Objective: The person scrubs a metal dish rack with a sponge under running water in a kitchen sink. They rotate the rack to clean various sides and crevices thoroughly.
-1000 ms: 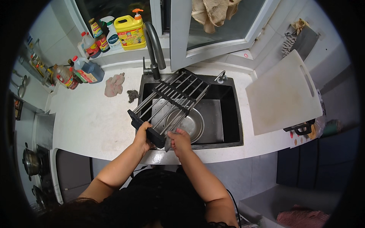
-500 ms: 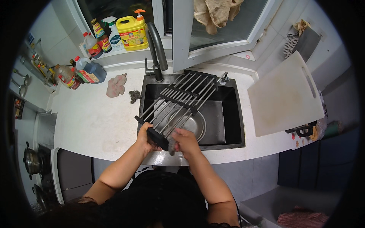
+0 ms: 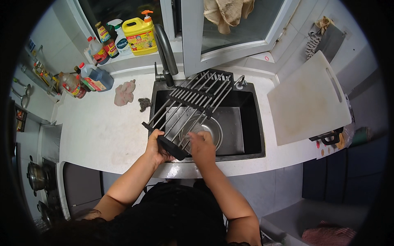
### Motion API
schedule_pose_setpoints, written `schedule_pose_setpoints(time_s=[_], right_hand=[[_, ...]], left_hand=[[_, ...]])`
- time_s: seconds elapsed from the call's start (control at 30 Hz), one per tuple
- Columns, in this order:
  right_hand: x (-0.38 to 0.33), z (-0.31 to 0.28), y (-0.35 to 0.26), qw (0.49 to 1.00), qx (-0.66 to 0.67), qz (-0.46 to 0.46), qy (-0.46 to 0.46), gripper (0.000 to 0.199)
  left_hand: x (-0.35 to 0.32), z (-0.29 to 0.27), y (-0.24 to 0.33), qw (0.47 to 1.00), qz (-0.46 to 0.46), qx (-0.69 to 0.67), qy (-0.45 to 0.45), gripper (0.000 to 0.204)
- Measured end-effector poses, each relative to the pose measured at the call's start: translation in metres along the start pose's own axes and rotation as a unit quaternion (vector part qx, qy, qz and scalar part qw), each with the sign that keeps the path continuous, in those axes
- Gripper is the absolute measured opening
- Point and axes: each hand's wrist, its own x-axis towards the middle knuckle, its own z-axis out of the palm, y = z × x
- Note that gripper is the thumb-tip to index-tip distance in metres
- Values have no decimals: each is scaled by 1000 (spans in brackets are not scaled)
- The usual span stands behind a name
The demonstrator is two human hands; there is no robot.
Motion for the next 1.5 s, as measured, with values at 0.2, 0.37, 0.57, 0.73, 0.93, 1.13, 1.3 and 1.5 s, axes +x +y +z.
schedule_pose_setpoints(time_s=[0.2, 0.37, 0.57, 0.73, 0.93, 1.13, 1.3, 1.5], right_hand=[[-7, 6, -15, 998, 56, -27, -12, 18], [0, 4, 0, 999, 7, 34, -27, 18], [-18, -1, 0, 990, 13, -48, -132, 27], [-16, 1, -4, 994, -11, -47, -96, 26], [-16, -11, 7, 967, -150, -144, -148, 44], [-12, -14, -4, 960, -113, -199, -160, 31], [-4, -13, -7, 940, -162, -270, -128, 40], [4, -17, -8, 947, -153, -256, -116, 40]], left_hand=[[2, 0, -9, 1000, 19, -6, -22, 50], [-5, 5, -19, 997, 68, -34, 20, 36], [-2, 2, -17, 990, 130, -42, 46, 29], [-5, 4, -12, 996, 86, 1, 17, 55], [-11, 0, -9, 999, -29, -14, -35, 59], [-23, 6, -2, 994, -83, -39, -59, 66], [-15, 4, -2, 988, -117, -64, -73, 69], [-15, 1, 2, 985, -135, -53, -96, 68]])
